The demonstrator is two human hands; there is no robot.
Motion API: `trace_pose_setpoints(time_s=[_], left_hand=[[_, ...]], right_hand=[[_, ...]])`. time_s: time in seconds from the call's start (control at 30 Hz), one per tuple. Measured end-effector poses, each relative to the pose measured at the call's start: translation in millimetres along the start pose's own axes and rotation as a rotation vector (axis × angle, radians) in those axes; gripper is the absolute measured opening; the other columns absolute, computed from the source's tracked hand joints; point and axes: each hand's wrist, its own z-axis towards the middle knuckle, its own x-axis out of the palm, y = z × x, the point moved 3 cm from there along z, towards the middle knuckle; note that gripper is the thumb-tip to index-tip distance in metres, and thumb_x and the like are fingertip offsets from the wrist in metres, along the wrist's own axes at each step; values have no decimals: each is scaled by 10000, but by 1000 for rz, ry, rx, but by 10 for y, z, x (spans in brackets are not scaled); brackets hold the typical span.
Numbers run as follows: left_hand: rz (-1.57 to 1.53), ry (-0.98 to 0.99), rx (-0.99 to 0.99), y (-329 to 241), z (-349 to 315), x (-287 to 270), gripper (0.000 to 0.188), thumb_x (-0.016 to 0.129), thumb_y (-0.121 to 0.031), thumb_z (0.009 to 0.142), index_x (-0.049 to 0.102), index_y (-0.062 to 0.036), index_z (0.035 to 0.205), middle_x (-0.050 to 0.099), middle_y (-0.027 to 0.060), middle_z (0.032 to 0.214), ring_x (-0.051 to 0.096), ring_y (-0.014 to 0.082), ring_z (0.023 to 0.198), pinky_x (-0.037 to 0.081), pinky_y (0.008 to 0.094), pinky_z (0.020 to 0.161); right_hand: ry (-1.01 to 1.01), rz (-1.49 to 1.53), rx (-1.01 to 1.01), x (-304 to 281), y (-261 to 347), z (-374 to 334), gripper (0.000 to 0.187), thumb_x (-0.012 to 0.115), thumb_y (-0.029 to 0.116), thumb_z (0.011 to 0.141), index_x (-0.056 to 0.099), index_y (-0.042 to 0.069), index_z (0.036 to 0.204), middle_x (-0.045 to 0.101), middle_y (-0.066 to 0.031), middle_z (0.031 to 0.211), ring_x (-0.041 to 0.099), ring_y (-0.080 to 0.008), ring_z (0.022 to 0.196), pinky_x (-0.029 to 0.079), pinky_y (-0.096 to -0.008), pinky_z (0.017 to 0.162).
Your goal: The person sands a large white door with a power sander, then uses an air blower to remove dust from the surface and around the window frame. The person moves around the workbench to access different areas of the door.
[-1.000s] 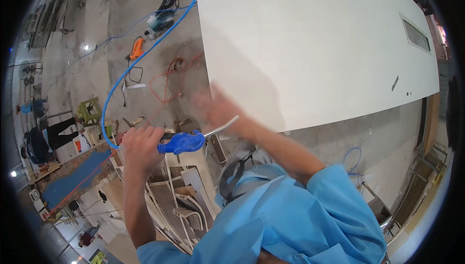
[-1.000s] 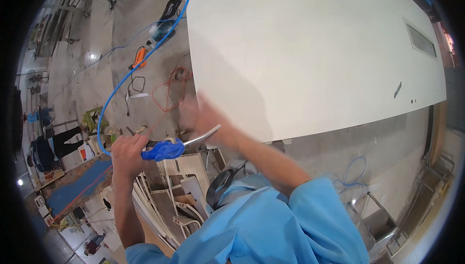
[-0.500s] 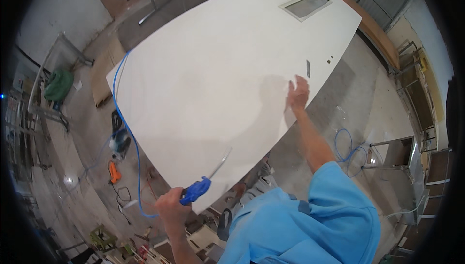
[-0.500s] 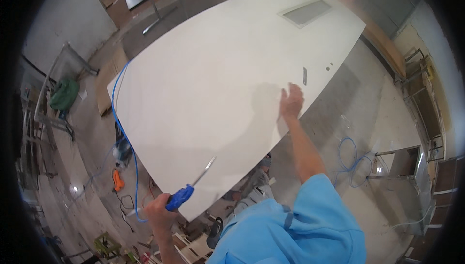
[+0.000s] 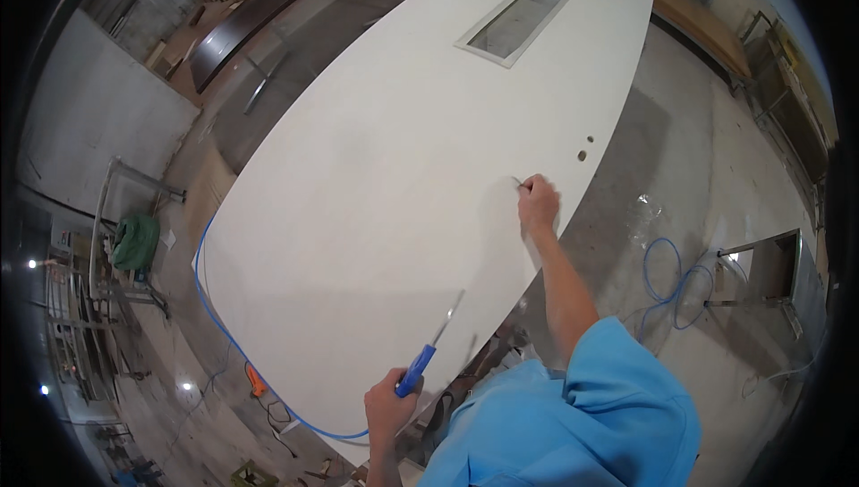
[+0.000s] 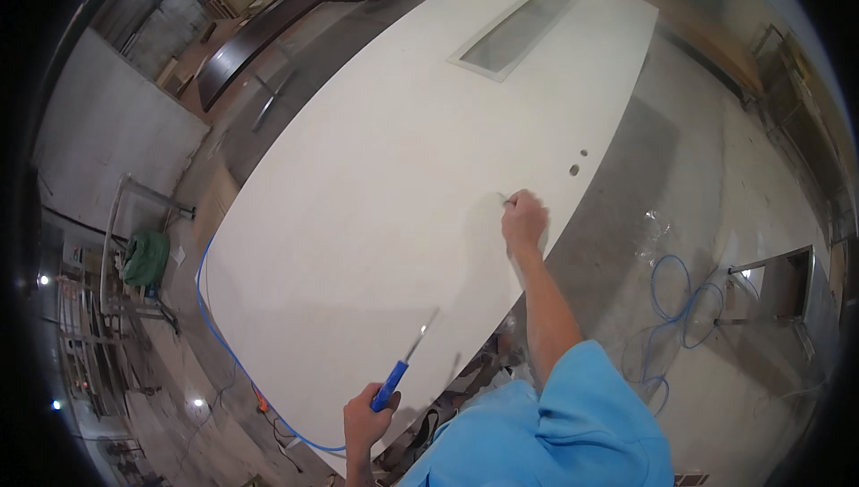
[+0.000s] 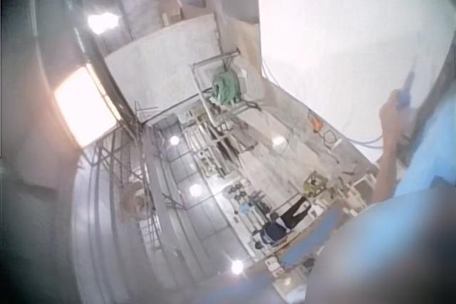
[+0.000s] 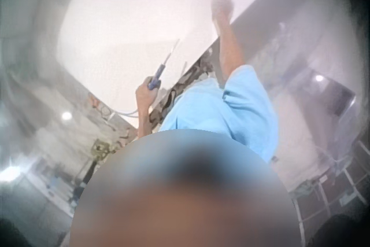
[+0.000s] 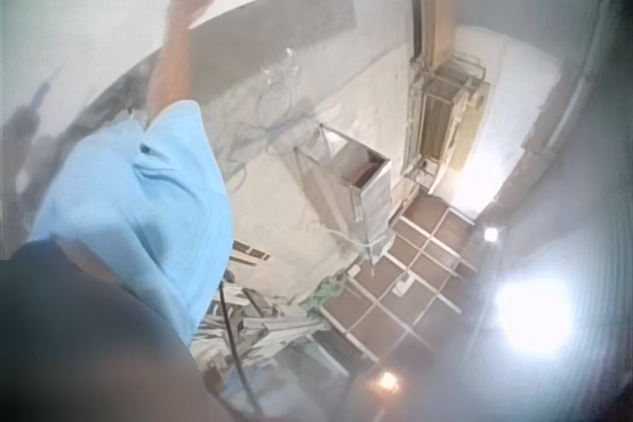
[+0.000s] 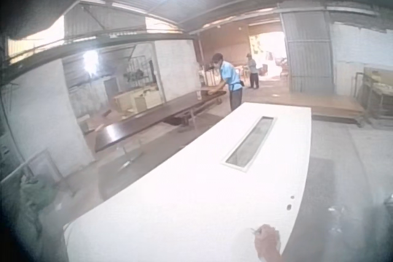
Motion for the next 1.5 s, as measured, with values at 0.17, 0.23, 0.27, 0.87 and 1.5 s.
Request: trace_pose_setpoints(time_s=[0.17, 0.23, 0.27, 0.87, 1.5], left_hand=[[-572, 202, -44, -827, 451, 288, 436, 807, -193, 855, 646, -47, 1233, 697, 62, 960, 588, 151, 785, 481, 317, 747], [-427, 121, 65, -1106, 553, 261, 453, 787, -181, 863, 641, -42, 1268, 686, 98, 1046, 584, 204, 883, 462, 345, 819], [-316, 40, 167, -1309, 651, 248, 449, 791, -212, 860, 652, -51, 1255, 682, 144, 1165, 606, 253, 976, 464, 396, 886], [-613, 154, 25, -1770, 1437, 274, 404, 747, -109, 874, 627, 19, 1237, 697, 69, 1030, 643, 142, 950, 512, 308, 861], [359, 163, -131, -1535, 1488, -190, 206, 747, -197, 750, 641, -21, 739, 565, 158, 785, 639, 380, 723, 508, 488, 699]], right_hand=[[571, 1073, 280, -206, 241, -458, 83, 557, 47, 984, 591, 25, 1056, 697, -108, 752, 640, -133, 604, 519, -272, 564], [832, 1106, 406, -240, 399, -825, 108, 546, 23, 989, 594, 22, 1086, 714, -127, 801, 663, -139, 672, 542, -289, 632], [835, 1190, 386, -275, 463, -909, 89, 577, 30, 987, 609, 18, 1070, 715, -118, 828, 655, -127, 705, 536, -288, 664], [1050, 1102, 33, -108, 825, -588, 223, 688, 143, 983, 708, 1, 1154, 734, -92, 994, 673, -211, 897, 545, -359, 851], [1239, 239, -1247, 535, 273, -1096, 1018, 794, 583, 726, 435, 99, 1547, 349, -73, 1663, 221, -268, 1581, 142, -548, 1297]])
